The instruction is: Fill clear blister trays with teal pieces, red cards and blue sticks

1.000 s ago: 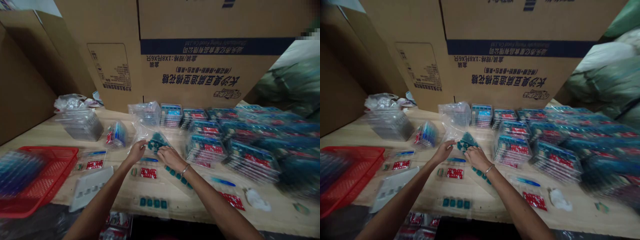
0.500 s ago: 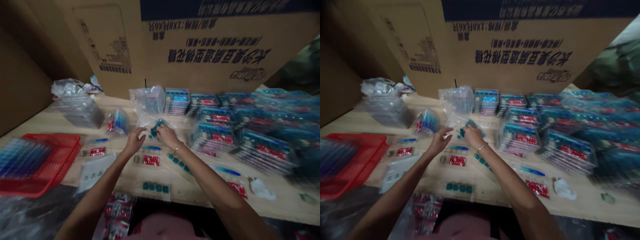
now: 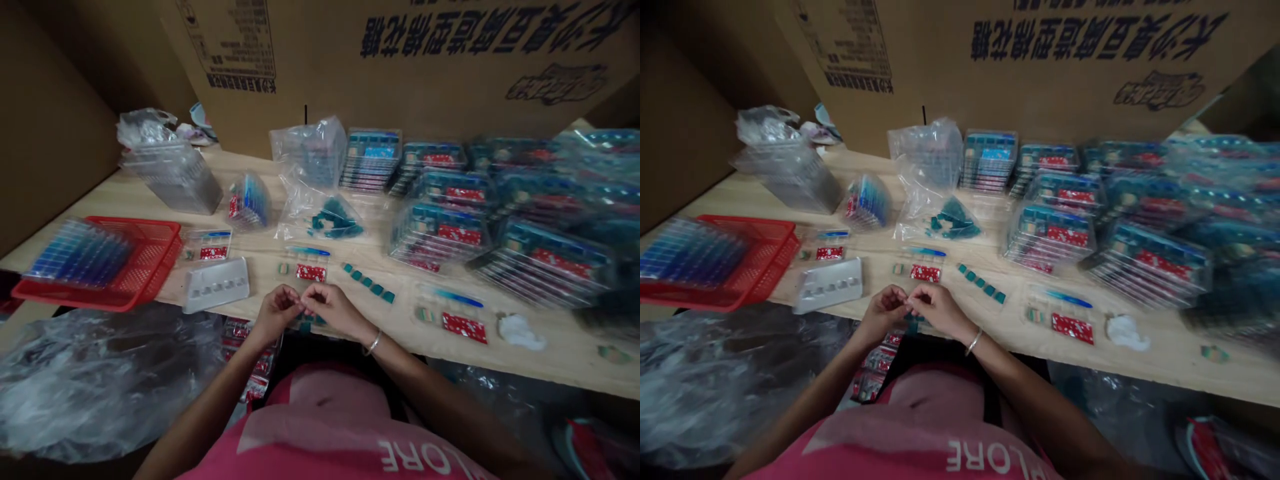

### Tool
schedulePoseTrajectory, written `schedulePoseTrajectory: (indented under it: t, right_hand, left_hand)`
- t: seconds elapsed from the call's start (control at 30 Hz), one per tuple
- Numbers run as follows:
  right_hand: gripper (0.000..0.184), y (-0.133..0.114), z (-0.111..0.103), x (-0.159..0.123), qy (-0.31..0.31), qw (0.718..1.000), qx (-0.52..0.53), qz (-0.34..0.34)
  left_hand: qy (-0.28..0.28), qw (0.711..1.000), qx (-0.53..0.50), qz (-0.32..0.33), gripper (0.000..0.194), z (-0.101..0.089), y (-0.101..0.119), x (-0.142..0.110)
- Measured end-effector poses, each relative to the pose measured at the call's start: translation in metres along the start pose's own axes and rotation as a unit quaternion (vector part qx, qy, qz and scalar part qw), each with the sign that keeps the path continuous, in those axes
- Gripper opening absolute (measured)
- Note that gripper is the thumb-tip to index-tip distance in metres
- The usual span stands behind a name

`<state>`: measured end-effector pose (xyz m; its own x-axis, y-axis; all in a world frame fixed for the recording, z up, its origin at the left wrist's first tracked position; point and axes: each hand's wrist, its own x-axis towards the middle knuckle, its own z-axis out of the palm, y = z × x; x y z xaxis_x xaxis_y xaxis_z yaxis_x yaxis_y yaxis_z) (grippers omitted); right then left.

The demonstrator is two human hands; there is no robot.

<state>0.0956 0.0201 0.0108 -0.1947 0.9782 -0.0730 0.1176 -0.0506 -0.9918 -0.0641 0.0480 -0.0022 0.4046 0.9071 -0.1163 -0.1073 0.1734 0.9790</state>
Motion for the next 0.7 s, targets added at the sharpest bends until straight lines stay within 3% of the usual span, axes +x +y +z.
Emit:
schedulePoseTrajectory:
  t: [0.1,0.17,0.2,0.27,0.37,0.47,0.53,0.6,0.7]
  right_hand:
    - [0.013,0.007,-0.008,-0.018,0.11,0.984,-0.123,-0.068]
    - [0.013,0.007,-0.014,-0.032,0.107,0.972,-0.184,-0.101]
    - [0.013,0.007,-0.014,-0.039,0.079,0.967,-0.21,-0.117]
    - [0.013,0.005,-0.01,-0.047,0.01,0.948,-0.279,-0.153]
    - [0.013,0.002,0.004,-0.044,-0.059,0.883,-0.423,-0.193]
    - [0.014,-0.001,0.01,-0.034,-0.084,0.829,-0.517,-0.197]
    - [0.009,-0.003,0.008,-0.031,-0.086,0.829,-0.519,-0.187]
    - [0.007,-0.004,0.003,-0.033,-0.068,0.857,-0.483,-0.169]
    - [0.009,-0.007,0.0,-0.042,-0.031,0.907,-0.394,-0.145]
  left_hand:
    - [0.159,0.97,0.128,0.13,0.019,0.004,-0.01,-0.013]
    - [0.227,0.927,0.22,0.204,0.01,0.001,-0.01,-0.029]
    - [0.23,0.909,0.264,0.227,0.006,-0.001,-0.009,-0.038]
    - [0.182,0.884,0.348,0.253,0.008,-0.007,-0.011,-0.053]
    - [0.078,0.854,0.439,0.268,0.012,-0.013,-0.021,-0.061]
    - [0.055,0.836,0.474,0.27,0.006,-0.012,-0.033,-0.058]
    - [0.061,0.84,0.469,0.264,0.006,-0.009,-0.035,-0.057]
    - [0.066,0.861,0.436,0.252,0.014,-0.002,-0.032,-0.06]
    - [0.047,0.917,0.343,0.2,0.018,0.011,-0.024,-0.068]
